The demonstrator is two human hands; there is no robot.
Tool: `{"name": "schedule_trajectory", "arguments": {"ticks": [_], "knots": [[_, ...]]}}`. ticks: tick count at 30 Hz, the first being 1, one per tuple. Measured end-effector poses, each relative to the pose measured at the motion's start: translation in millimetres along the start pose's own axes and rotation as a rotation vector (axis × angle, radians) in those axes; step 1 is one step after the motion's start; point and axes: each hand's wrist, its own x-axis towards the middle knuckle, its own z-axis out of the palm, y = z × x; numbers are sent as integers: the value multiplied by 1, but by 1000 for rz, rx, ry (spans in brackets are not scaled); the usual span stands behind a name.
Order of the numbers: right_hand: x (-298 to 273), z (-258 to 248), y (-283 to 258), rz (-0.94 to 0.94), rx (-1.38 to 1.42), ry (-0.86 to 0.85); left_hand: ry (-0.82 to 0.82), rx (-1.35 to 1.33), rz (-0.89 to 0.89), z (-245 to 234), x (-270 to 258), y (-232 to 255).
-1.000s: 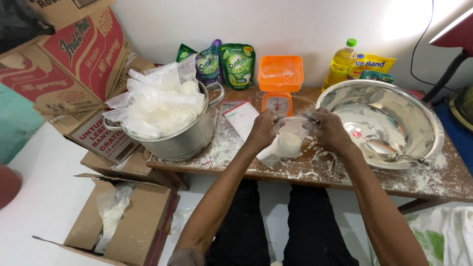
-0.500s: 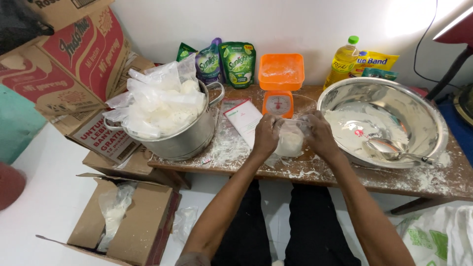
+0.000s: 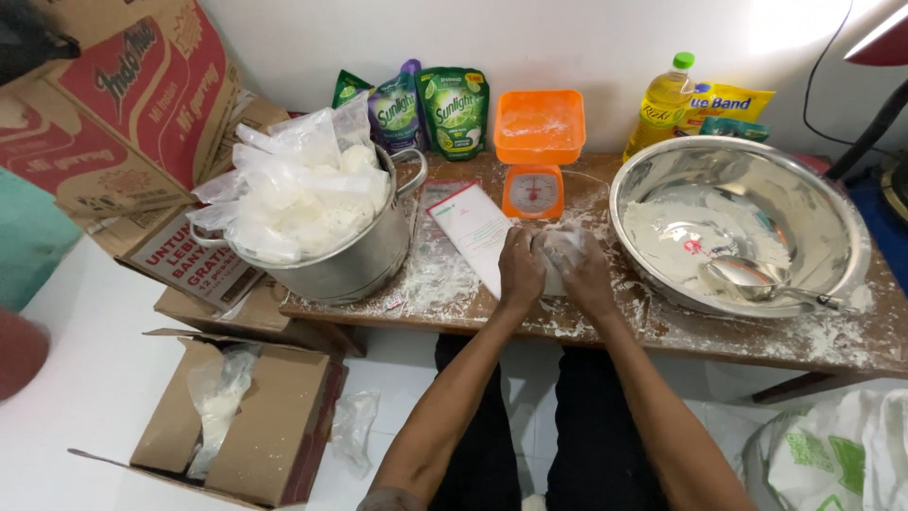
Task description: Scooping flour from a large metal bowl into small plastic bags using a spoon and hands for manual packaging.
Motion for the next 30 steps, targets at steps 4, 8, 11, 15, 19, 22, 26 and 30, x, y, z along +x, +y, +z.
{"name": "schedule_trajectory", "arguments": {"ticks": [4,8,11,15,19,22,26,30], "knots": [[-3,4,-4,-13,-65,35,12,36,-7,8,-5,-19],[-6,11,-4,9,-136,73,25,43,6,10,-8,-19],[-4,9,12,-29,-63,58,20,35,-16,8,-8,-12],[-2,11,23,-50,-50,60,16,40,-13,13,-10,-22],[-1,14,37,-63,-93,60,14,59,-17,12,-11,-20],[-2,15,39,-41,-92,53,9,66,-18,12,-10,-20],[-2,18,47,-12,-47,63,13,65,-21,12,-10,-18],[-2,17,41,17,-45,66,18,79,-20,16,-11,-23]]}}
